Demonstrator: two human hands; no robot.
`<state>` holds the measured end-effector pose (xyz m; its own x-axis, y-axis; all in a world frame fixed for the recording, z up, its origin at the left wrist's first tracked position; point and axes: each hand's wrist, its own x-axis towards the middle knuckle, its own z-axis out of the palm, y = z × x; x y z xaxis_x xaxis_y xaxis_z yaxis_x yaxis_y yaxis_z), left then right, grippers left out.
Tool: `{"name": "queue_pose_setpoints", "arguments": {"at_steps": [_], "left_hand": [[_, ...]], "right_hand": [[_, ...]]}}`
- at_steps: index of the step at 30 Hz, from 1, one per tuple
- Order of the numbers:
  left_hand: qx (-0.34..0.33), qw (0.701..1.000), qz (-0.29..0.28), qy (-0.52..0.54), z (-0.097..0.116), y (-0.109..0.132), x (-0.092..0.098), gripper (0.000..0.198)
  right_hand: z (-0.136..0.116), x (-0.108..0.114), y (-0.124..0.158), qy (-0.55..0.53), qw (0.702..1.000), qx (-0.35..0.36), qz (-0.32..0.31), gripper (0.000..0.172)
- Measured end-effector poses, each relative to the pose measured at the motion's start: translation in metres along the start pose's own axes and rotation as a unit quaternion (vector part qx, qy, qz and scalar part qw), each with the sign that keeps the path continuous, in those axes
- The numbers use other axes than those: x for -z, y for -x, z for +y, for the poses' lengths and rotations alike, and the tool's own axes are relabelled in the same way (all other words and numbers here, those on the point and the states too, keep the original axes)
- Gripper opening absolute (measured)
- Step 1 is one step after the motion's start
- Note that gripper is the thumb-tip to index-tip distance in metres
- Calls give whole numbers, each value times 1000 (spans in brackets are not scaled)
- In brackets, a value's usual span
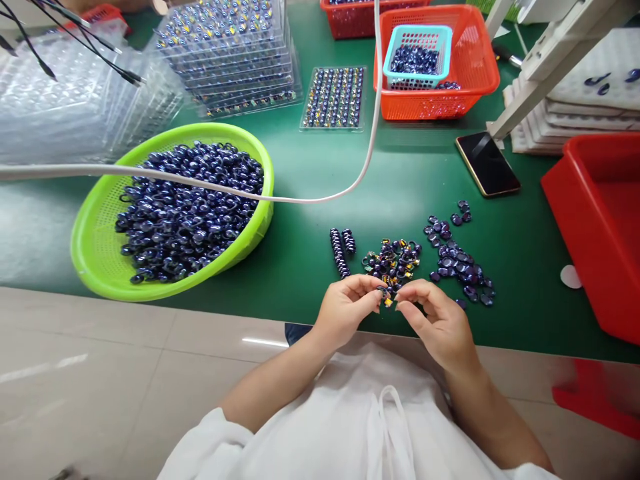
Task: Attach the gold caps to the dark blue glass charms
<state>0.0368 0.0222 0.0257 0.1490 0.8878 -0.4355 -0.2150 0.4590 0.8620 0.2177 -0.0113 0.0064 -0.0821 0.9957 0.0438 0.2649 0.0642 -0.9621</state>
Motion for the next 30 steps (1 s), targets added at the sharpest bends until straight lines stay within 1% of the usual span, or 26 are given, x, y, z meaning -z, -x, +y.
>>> {"name": "queue_pose_setpoints", "arguments": {"at_steps": [2,6,11,13,15,17,19,22,24,26,28,30], "left_hand": [[1,1000,-1,1,0,-1,0,13],[9,1000,-1,5,1,-1,0,10],[14,1000,-1,3,0,0,-3,9],[8,1000,4,0,-1,0,-4,10],[2,1000,7,-7,0,0,-6,10],[-2,1000,3,-14,1,1,-8,11],[-7,1000,-9,-20,3,3,-9,13],[-23,999,-30,-35,1,7,-8,19],[-51,996,-36,-61,-3,9,-6,22],[-94,990,-33,-99,-7,10,-5,22],[-124,983,-26,-131,-9,9,-4,20],[-122,983,-24,-134,-9,8,-3,18]], "right_hand": [[0,0,0,11,999,32,7,9],[-3,1,-3,36,993,107,18,17],[-6,-1,-6,62,980,190,-6,30],[-7,-3,-6,88,972,216,-1,32],[-7,-6,-7,116,967,226,18,30],[-8,-8,-7,126,968,214,35,26],[-9,-10,-7,115,975,183,44,22],[-10,-11,-7,73,991,106,48,13],[-9,-10,-7,34,998,40,39,8],[-7,-8,-7,-4,999,-21,27,8],[-6,-6,-7,-38,997,-63,15,10],[-6,-4,-8,-62,994,-86,6,13]]}}
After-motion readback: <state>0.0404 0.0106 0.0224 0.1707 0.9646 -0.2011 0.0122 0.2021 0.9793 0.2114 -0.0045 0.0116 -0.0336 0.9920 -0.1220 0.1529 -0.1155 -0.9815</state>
